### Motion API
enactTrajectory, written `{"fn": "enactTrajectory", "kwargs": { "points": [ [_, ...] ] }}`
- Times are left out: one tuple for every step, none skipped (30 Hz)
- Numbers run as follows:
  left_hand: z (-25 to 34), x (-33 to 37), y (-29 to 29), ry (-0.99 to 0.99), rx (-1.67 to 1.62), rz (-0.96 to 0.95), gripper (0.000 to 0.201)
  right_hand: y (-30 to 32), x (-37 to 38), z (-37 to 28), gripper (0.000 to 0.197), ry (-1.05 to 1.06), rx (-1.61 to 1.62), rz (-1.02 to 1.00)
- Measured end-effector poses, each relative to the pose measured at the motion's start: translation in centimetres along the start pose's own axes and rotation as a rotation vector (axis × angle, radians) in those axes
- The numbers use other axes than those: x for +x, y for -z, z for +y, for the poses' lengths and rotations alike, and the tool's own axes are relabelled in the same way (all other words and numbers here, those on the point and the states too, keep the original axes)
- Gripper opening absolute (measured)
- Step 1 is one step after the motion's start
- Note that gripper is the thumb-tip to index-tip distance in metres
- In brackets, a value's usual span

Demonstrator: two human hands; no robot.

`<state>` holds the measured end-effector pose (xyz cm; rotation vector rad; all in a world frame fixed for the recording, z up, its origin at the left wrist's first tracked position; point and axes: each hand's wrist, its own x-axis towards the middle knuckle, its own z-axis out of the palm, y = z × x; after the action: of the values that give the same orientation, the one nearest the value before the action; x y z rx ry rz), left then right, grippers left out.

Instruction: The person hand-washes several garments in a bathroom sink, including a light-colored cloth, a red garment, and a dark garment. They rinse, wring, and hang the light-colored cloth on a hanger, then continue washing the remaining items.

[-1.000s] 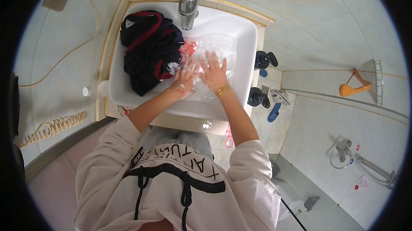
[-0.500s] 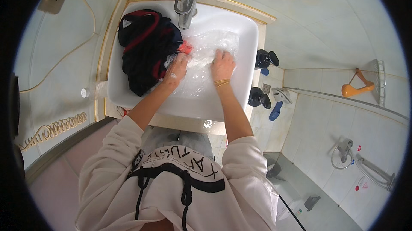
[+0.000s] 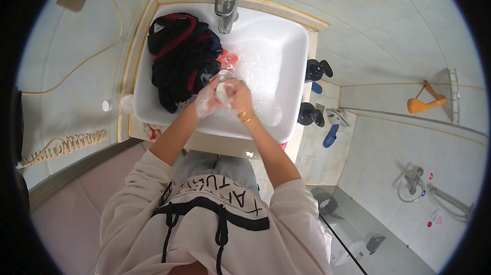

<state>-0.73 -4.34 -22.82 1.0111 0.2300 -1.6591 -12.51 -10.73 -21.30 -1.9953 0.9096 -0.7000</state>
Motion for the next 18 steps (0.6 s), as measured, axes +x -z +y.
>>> {"fn": "enactTrajectory", "kwargs": {
  "points": [
    [0.1,0.6,1.0,0.045,-0.106,-0.213,0.046,-0.3,-0.8,-2.1,0.011,0.081,0.050,0.087],
    [0.2,1.5,1.8,0.078,-0.199,-0.385,0.044,-0.4,-1.7,-4.2,0.009,0.067,0.060,0.065],
    [-0.3,2.5,2.1,0.059,-0.247,-0.439,0.035,-0.3,-2.1,-6.1,0.008,0.124,0.072,0.082],
    [-0.7,3.4,2.4,0.069,-0.301,-0.567,0.027,-0.3,-2.1,-7.5,0.008,0.121,0.000,0.052],
    [-1.5,4.0,2.5,0.046,-0.391,-0.687,0.024,-0.2,-2.0,-8.3,0.009,0.148,-0.077,0.022],
    [-2.2,4.4,2.1,0.011,-0.473,-0.777,0.022,0.1,-1.7,-8.5,0.009,0.247,-0.138,-0.054],
    [-2.9,4.4,1.5,-0.024,-0.555,-0.864,0.020,0.4,-1.1,-7.9,0.011,0.252,-0.098,0.024],
    [-3.4,4.1,0.6,-0.062,-0.636,-0.951,0.018,0.7,-0.3,-6.6,0.014,0.179,-0.126,0.142],
    [-3.5,3.3,-0.3,-0.157,-0.351,-0.626,0.019,1.0,0.6,-4.8,0.016,0.141,-0.157,0.238],
    [-3.4,2.0,-1.2,-0.303,-0.086,-0.351,0.020,1.3,1.5,-2.6,0.021,-0.039,-0.109,0.288],
    [-3.0,0.9,-2.4,-0.166,-0.089,-0.393,0.022,1.9,2.2,-0.2,0.029,-0.136,-0.202,0.300],
    [-2.2,-0.3,-3.6,-0.111,-0.122,-0.544,0.023,2.8,3.1,2.1,0.035,-0.256,-0.283,0.112],
    [-1.7,-1.6,-4.8,-0.161,-0.030,-0.357,0.028,3.2,3.5,4.1,0.035,-0.245,-0.341,0.021],
    [-0.5,-2.7,-5.4,-0.107,-0.004,-0.212,0.028,4.1,4.5,5.9,0.034,-0.361,-0.245,0.063],
    [1.0,-4.1,-5.0,-0.051,0.006,-0.140,0.029,5.1,5.2,7.2,0.034,-0.453,-0.148,0.042],
    [2.1,-5.1,-4.6,-0.016,0.019,-0.120,0.029,5.4,5.4,7.7,0.034,-0.540,-0.044,0.020],
    [2.6,-5.8,-4.1,-0.019,0.069,0.057,0.029,5.4,5.4,7.7,0.034,-0.529,-0.037,0.123],
    [2.7,-6.2,-3.3,-0.037,0.114,0.180,0.031,5.3,5.2,7.3,0.035,-0.518,-0.030,0.222]
  ]
}}
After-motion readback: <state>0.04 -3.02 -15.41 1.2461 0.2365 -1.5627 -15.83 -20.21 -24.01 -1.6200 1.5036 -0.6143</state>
